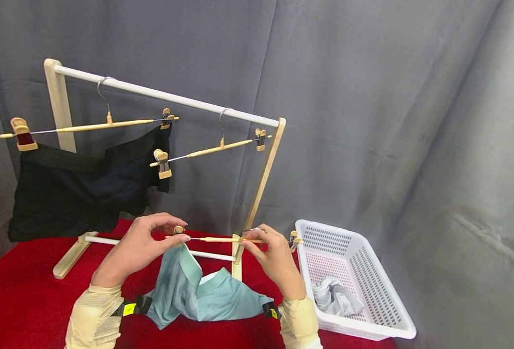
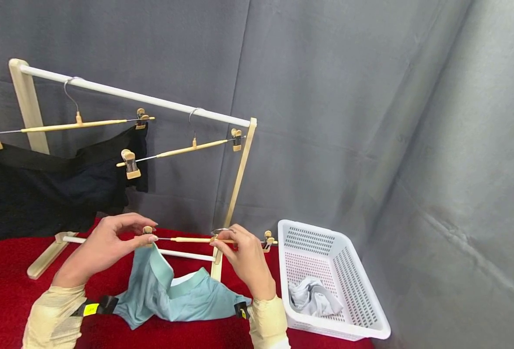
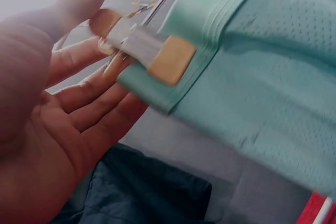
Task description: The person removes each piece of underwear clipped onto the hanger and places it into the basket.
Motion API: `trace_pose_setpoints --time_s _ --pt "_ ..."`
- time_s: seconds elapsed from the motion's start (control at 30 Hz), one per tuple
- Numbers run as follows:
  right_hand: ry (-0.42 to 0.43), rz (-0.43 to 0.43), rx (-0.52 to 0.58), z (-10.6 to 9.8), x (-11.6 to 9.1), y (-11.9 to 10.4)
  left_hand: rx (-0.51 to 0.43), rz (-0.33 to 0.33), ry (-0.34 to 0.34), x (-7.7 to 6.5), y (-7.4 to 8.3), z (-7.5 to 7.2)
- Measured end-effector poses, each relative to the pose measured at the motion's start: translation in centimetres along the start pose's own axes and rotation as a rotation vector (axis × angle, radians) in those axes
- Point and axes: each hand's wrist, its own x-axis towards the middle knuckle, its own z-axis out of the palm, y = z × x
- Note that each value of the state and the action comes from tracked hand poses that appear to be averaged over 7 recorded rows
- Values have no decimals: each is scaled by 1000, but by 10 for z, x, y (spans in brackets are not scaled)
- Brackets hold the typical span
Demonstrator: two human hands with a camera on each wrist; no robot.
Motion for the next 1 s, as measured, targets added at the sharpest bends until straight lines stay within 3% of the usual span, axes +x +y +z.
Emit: trace_pose_setpoints --time_s 0.5,0.8,1.0 --pt "-11 27 45 -3 0 5 -118 -72 -60 2 0 1" --pt "6 31 45 -5 1 5 -26 80 -18 5 -7 7" --pt "-2 49 36 -7 1 3 39 107 7 6 -7 10"
